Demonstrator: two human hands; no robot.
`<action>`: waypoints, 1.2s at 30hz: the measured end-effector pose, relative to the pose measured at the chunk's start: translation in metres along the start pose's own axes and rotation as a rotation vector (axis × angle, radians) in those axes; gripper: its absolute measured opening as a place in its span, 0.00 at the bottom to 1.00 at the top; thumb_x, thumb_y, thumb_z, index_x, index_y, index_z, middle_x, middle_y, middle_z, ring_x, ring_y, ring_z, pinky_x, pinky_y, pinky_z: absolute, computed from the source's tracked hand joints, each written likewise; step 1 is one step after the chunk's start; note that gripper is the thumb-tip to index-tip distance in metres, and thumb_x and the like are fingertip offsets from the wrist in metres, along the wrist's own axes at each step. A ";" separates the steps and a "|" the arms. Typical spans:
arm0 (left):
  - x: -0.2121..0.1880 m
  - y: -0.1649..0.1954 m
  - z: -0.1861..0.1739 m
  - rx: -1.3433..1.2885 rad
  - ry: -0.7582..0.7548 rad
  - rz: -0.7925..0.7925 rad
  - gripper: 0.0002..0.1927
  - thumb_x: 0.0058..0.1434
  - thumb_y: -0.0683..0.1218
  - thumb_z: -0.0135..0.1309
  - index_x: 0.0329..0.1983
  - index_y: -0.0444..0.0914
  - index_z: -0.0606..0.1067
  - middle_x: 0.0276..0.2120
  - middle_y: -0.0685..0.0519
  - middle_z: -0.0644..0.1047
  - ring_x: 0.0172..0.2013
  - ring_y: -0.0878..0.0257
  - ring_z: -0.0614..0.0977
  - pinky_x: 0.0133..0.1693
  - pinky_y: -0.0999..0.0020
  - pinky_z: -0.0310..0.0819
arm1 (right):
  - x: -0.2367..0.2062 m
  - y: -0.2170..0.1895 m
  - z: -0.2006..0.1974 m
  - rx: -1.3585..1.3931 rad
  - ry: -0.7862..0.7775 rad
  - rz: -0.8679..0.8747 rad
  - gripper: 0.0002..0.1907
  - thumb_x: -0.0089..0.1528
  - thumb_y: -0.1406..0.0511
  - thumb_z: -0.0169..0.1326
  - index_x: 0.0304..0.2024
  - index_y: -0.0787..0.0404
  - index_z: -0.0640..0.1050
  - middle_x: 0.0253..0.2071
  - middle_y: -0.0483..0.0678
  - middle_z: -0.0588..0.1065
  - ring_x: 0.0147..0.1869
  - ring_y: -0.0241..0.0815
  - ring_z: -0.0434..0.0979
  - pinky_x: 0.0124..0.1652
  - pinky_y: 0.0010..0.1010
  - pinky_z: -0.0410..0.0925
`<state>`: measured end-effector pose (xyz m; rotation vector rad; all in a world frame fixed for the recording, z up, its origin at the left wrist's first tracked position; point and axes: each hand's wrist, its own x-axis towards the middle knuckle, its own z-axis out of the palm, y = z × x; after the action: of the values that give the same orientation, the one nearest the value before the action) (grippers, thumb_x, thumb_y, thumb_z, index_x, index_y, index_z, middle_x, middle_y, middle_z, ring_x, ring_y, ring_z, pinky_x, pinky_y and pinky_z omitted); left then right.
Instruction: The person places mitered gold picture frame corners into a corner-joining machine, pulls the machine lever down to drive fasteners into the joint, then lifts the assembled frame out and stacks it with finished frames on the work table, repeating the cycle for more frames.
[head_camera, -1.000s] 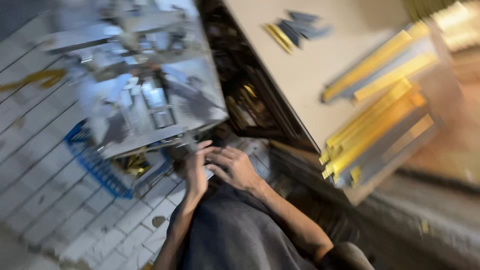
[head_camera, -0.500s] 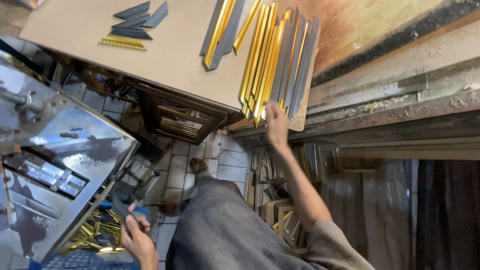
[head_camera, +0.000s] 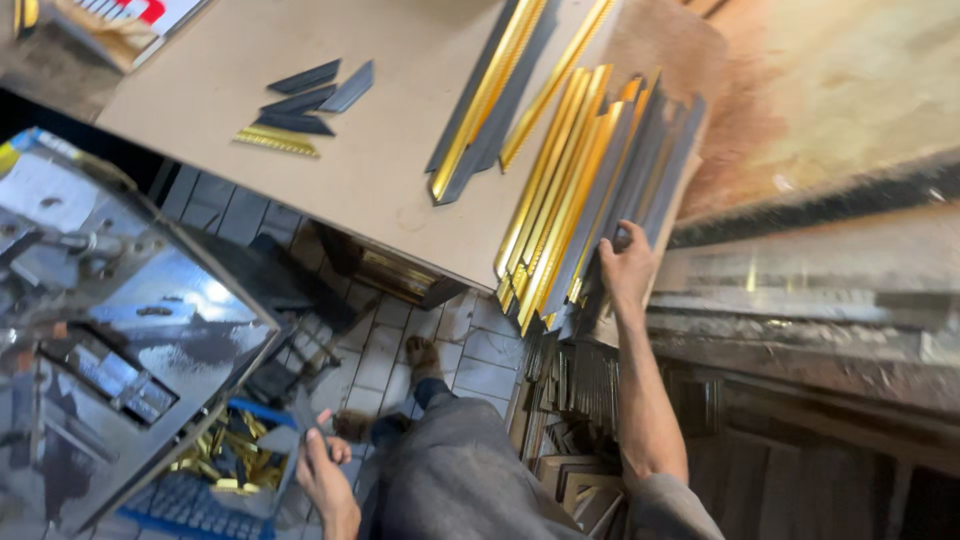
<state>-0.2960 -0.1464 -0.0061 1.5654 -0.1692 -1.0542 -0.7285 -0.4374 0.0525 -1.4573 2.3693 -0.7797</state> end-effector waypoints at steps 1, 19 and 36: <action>-0.002 -0.004 0.004 -0.002 0.003 -0.005 0.22 0.76 0.52 0.39 0.58 0.32 0.74 0.21 0.58 0.63 0.25 0.68 0.65 0.29 0.71 0.60 | 0.005 0.004 0.003 0.120 -0.031 0.081 0.27 0.59 0.60 0.60 0.60 0.59 0.75 0.45 0.57 0.81 0.49 0.46 0.82 0.51 0.35 0.74; 0.042 0.090 -0.101 0.765 0.330 0.570 0.15 0.73 0.44 0.54 0.59 0.32 0.78 0.40 0.42 0.81 0.38 0.51 0.83 0.40 0.58 0.75 | -0.150 -0.180 0.089 0.496 -0.803 -1.286 0.26 0.64 0.77 0.51 0.61 0.49 0.66 0.49 0.44 0.75 0.46 0.55 0.76 0.51 0.46 0.69; 0.238 0.152 -0.215 1.062 0.563 0.941 0.13 0.58 0.57 0.72 0.44 0.52 0.85 0.42 0.57 0.73 0.46 0.55 0.69 0.44 0.55 0.59 | -0.294 -0.333 0.242 0.139 -0.707 -1.190 0.19 0.67 0.63 0.64 0.61 0.46 0.80 0.53 0.52 0.68 0.46 0.44 0.77 0.44 0.39 0.74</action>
<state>0.0561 -0.1875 -0.0208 2.2444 -1.0737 0.3387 -0.2280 -0.3716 0.0220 -2.4795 0.7963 -0.4467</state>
